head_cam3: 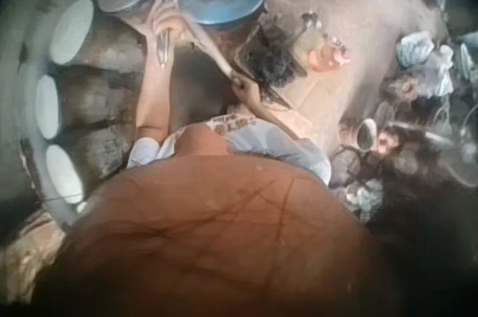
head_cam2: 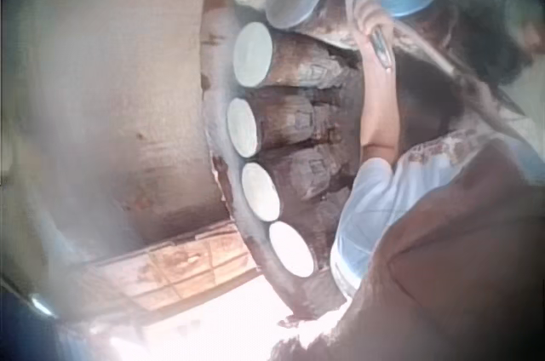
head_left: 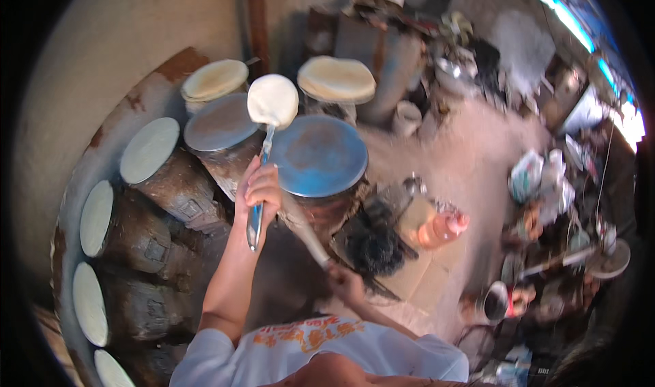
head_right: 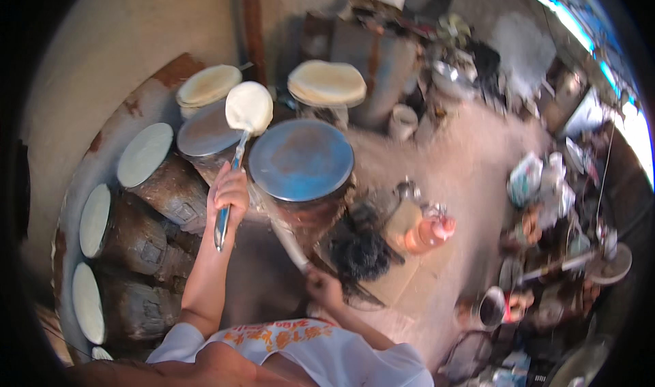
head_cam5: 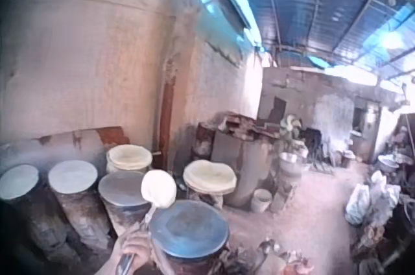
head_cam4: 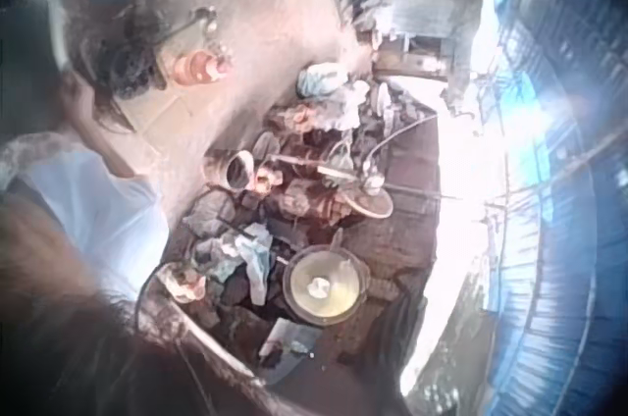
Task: The person spreads liquid batter onto several heated circular plates using a ladle and a small wooden spreader to form thin sheets, then peels the cooked sheets off by hand.
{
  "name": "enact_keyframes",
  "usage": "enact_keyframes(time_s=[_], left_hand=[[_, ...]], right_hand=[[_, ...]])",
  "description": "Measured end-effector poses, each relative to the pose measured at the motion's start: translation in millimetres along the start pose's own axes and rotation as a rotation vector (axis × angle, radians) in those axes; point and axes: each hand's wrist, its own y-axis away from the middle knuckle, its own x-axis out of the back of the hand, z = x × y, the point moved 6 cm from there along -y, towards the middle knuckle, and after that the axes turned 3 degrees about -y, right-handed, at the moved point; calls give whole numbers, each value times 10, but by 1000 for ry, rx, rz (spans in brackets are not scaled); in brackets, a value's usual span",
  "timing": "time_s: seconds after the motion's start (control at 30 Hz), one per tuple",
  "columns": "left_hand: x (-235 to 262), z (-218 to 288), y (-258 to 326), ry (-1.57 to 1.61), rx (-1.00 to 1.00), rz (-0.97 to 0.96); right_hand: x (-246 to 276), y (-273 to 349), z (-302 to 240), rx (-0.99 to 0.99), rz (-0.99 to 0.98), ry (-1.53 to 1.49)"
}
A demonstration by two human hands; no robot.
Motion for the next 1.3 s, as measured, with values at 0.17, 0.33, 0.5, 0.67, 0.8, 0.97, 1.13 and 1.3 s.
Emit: enact_keyframes(time_s=[0.17,0.33,0.5,0.67,0.8,0.97,1.13,1.3], left_hand=[[1022,331,-678,94,66,299],[1794,681,-899,-243,62,749],[2138,1106,-985,-938,142,942],[2045,1490,-1381,-1245,292,886],[2062,2055,-1518,-1471,398,811],[1809,2545,-1893,-2088,503,548],[1694,3058,-1832,-2803,264,-121],[1759,3282,-1927,-2973,571,151]], right_hand=[[353,-614,761,-677,458,-772],[-268,-878,1076,-661,612,-679],[-495,-967,1020,-547,717,-464],[-555,-1562,809,-556,811,-264],[-918,-1981,593,-389,743,355],[-727,-2434,253,-425,846,563],[-1252,-1990,117,-524,786,628],[-1127,-2557,225,-602,747,674]])
